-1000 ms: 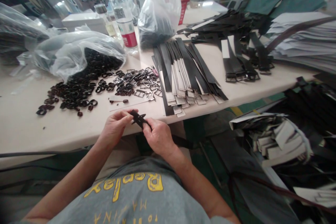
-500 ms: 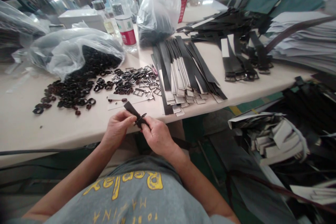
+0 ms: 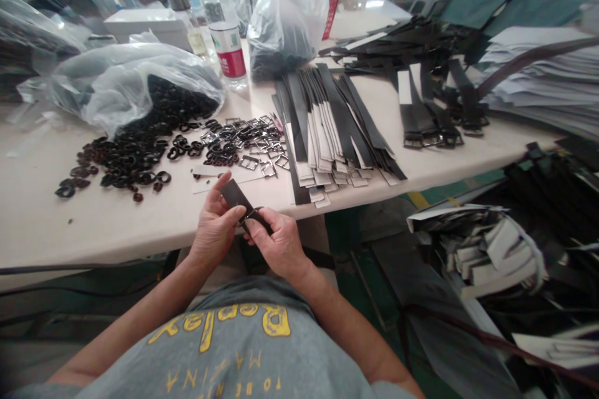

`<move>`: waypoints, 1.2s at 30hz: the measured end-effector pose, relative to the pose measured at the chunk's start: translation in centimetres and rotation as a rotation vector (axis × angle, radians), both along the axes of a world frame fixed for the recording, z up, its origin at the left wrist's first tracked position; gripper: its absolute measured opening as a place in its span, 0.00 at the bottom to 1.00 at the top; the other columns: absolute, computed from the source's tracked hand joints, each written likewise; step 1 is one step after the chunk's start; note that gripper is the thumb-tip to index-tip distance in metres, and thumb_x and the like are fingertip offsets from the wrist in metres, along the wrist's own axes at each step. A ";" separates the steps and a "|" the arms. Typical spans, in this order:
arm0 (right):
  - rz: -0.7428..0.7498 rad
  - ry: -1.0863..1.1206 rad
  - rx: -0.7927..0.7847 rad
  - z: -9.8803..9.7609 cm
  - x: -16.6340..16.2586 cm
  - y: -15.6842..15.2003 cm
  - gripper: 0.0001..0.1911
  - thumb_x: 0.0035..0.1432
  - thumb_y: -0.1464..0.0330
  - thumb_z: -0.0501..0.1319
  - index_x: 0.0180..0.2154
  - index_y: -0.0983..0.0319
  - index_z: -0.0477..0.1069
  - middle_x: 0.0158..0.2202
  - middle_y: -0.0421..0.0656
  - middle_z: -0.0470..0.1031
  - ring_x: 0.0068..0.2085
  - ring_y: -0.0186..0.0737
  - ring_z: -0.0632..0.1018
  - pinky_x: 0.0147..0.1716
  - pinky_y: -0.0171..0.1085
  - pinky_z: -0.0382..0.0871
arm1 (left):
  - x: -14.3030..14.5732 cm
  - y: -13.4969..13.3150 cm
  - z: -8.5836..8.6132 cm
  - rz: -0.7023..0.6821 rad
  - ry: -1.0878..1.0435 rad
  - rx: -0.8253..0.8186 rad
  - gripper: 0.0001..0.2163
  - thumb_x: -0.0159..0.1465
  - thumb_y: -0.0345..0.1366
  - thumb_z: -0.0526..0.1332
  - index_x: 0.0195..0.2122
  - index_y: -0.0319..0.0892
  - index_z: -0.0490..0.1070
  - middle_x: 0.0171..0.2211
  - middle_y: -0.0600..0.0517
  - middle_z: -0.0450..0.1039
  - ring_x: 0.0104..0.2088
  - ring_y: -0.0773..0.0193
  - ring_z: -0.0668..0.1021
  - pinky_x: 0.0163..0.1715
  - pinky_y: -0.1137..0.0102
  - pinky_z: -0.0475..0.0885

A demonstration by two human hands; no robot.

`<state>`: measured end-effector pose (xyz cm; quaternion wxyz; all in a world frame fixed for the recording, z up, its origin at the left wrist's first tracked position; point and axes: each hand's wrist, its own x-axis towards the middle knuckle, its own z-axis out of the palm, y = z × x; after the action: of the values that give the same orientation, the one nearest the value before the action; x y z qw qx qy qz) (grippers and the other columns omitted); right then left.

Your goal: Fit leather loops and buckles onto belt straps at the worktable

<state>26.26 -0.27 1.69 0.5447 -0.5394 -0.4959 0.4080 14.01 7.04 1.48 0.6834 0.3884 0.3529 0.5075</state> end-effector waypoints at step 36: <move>-0.088 -0.143 0.049 -0.5 0.1 -0.3 0.16 0.63 0.56 0.59 0.35 0.60 0.78 0.29 0.43 0.78 0.31 0.43 0.79 0.33 0.37 0.76 | -2.9 -2.7 1.5 -0.262 0.126 0.347 0.20 0.66 0.53 0.59 0.30 0.44 0.83 0.45 0.43 0.79 0.45 0.53 0.80 0.49 0.60 0.73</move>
<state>26.32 -0.59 1.19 0.5385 -0.5748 -0.5192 0.3319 11.13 4.31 2.94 0.6430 0.5736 0.2488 0.4422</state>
